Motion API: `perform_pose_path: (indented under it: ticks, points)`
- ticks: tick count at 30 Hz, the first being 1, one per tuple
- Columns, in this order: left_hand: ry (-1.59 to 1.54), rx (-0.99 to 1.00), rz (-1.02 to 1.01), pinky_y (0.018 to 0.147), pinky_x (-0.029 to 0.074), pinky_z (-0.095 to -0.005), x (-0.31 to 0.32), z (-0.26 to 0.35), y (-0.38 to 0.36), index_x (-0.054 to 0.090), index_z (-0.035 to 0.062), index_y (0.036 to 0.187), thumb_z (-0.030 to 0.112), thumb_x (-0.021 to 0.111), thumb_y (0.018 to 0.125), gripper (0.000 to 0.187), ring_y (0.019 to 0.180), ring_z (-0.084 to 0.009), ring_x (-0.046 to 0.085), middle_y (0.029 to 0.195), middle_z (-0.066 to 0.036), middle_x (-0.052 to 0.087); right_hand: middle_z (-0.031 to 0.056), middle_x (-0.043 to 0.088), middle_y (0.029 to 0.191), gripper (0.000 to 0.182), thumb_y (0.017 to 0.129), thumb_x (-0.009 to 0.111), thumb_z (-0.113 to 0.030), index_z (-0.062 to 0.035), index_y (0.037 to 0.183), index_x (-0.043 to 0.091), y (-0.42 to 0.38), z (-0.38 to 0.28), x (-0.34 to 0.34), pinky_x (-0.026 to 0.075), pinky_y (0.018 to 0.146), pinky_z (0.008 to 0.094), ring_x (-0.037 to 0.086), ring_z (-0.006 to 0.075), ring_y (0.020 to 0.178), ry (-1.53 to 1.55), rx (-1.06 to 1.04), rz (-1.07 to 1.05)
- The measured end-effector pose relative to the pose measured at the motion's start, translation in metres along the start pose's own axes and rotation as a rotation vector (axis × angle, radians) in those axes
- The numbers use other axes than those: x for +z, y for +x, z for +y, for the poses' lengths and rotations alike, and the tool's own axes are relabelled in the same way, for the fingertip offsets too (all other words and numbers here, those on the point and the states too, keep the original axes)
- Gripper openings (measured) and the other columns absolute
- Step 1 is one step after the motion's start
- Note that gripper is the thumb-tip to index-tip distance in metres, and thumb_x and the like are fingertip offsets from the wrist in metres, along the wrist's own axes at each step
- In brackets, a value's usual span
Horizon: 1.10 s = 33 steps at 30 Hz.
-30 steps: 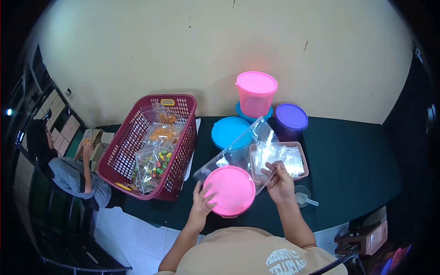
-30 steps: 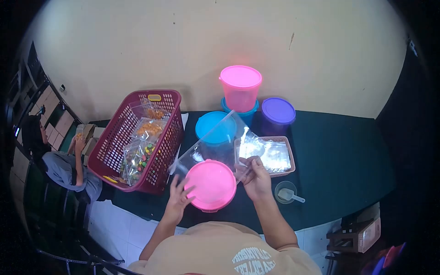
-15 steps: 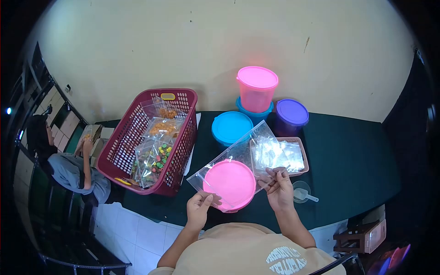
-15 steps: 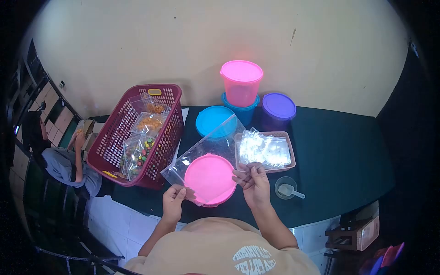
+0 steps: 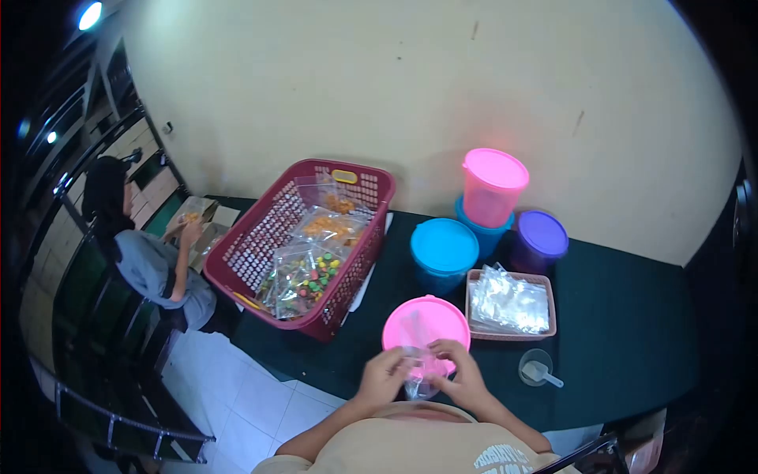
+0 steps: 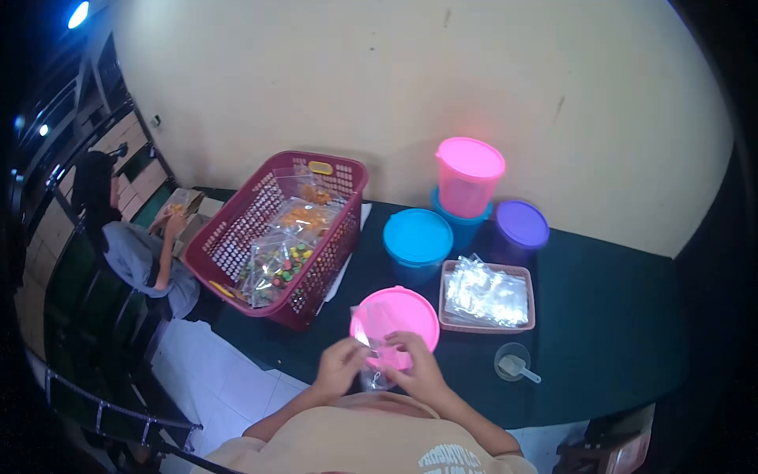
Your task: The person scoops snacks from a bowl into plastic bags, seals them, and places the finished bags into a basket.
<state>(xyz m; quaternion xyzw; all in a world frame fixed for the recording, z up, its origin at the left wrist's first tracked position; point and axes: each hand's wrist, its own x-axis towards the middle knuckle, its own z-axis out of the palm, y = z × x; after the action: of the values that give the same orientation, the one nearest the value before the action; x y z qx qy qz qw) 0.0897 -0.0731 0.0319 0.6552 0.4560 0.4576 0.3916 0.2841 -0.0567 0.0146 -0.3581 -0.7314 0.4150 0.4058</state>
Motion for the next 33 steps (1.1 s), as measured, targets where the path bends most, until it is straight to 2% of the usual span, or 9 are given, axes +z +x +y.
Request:
perform_pose_path:
  ticks: [3, 7, 10, 17, 22, 23, 24, 27, 33]
  points:
    - [-0.349, -0.159, -0.160, 0.084, 0.053, -0.0297, 0.007, -0.014, -0.004, 0.060, -0.0014, 0.113, 0.015, 0.052, 0.097, 0.024, 0.102, -0.0180, 0.062, 0.108, -0.011, 0.062, 0.0133, 0.047, 0.120, 0.057, 0.077, 0.075, -0.012, -0.0029, 0.122, 0.041, -0.003, -0.009, 0.023, 0.043, 0.099, 0.0393, 0.050, 0.0238, 0.115, 0.231, 0.119, 0.078]
    - [-0.501, -0.263, -0.195, 0.088, 0.052, -0.0317, 0.004, -0.019, -0.007, 0.058, -0.0014, 0.117, 0.015, 0.053, 0.097, 0.026, 0.105, -0.0196, 0.061, 0.116, -0.012, 0.060, 0.0145, 0.045, 0.126, 0.056, 0.079, 0.073, -0.009, -0.0029, 0.122, 0.039, -0.004, -0.003, 0.023, 0.040, 0.103, 0.0398, 0.048, 0.0235, 0.119, 0.328, 0.135, 0.052]
    - [-0.622, -0.311, -0.147, 0.080, 0.053, -0.0258, 0.009, -0.027, -0.009, 0.059, 0.0004, 0.121, 0.018, 0.058, 0.095, 0.031, 0.095, -0.0132, 0.062, 0.110, -0.008, 0.064, 0.0166, 0.045, 0.129, 0.052, 0.082, 0.067, -0.004, -0.0029, 0.125, 0.037, -0.010, 0.002, 0.027, 0.036, 0.104, 0.0367, 0.045, 0.0237, 0.124, 0.374, 0.115, 0.012]
    - [-0.490, -0.233, -0.081, 0.084, 0.054, -0.0307, 0.007, -0.023, -0.008, 0.062, -0.0013, 0.111, 0.008, 0.058, 0.093, 0.021, 0.096, -0.0170, 0.063, 0.106, -0.009, 0.062, 0.0224, 0.040, 0.133, 0.056, 0.090, 0.061, -0.012, 0.0000, 0.132, 0.026, -0.016, 0.005, 0.031, 0.028, 0.109, 0.0405, 0.037, 0.0288, 0.131, 0.504, 0.079, -0.033]
    - [0.064, 0.114, 0.057, 0.067, 0.052, -0.0281, 0.006, -0.009, -0.010, 0.063, 0.0033, 0.093, 0.007, 0.066, 0.081, 0.013, 0.080, -0.0151, 0.066, 0.089, -0.008, 0.065, 0.0222, 0.053, 0.127, 0.046, 0.090, 0.057, -0.010, 0.0046, 0.129, 0.036, -0.014, -0.016, 0.018, 0.037, 0.104, 0.0357, 0.052, 0.0286, 0.121, 0.069, 0.137, -0.103]
    - [0.166, 0.176, 0.060, 0.065, 0.052, -0.0292, 0.003, -0.007, -0.010, 0.063, 0.0041, 0.090, 0.009, 0.067, 0.079, 0.012, 0.079, -0.0169, 0.066, 0.087, -0.008, 0.064, 0.0177, 0.063, 0.114, 0.031, 0.088, 0.058, -0.010, 0.0024, 0.116, 0.052, -0.012, -0.025, 0.017, 0.046, 0.094, 0.0350, 0.060, 0.0282, 0.109, -0.002, 0.169, 0.007]
    - [0.270, 0.240, 0.061, 0.063, 0.052, -0.0302, 0.001, -0.005, -0.009, 0.062, 0.0049, 0.087, 0.010, 0.067, 0.077, 0.012, 0.077, -0.0187, 0.065, 0.085, -0.007, 0.063, 0.0177, 0.063, 0.114, 0.031, 0.088, 0.058, -0.010, 0.0024, 0.116, 0.052, -0.011, -0.028, 0.013, 0.046, 0.094, 0.0350, 0.060, 0.0282, 0.109, 0.000, 0.170, 0.005]
    - [0.362, 0.392, 0.078, 0.061, 0.051, -0.0316, 0.005, -0.002, -0.005, 0.062, 0.0047, 0.087, 0.008, 0.069, 0.074, 0.014, 0.070, -0.0232, 0.064, 0.084, -0.010, 0.062, 0.0094, 0.065, 0.085, 0.013, 0.079, 0.065, -0.013, -0.0056, 0.089, 0.062, -0.006, -0.035, 0.004, 0.050, 0.068, 0.0407, 0.060, 0.0299, 0.080, -0.566, 0.046, 0.014]
    - [0.390, -0.022, -0.025, 0.058, 0.050, -0.0365, 0.015, 0.009, 0.006, 0.052, 0.0061, 0.093, 0.016, 0.066, 0.077, 0.024, 0.065, -0.0273, 0.063, 0.070, -0.010, 0.060, 0.0094, 0.061, 0.076, 0.011, 0.080, 0.064, -0.014, -0.0057, 0.081, 0.058, -0.005, -0.022, 0.018, 0.049, 0.062, 0.0424, 0.060, 0.0291, 0.073, -0.604, -0.001, 0.004]
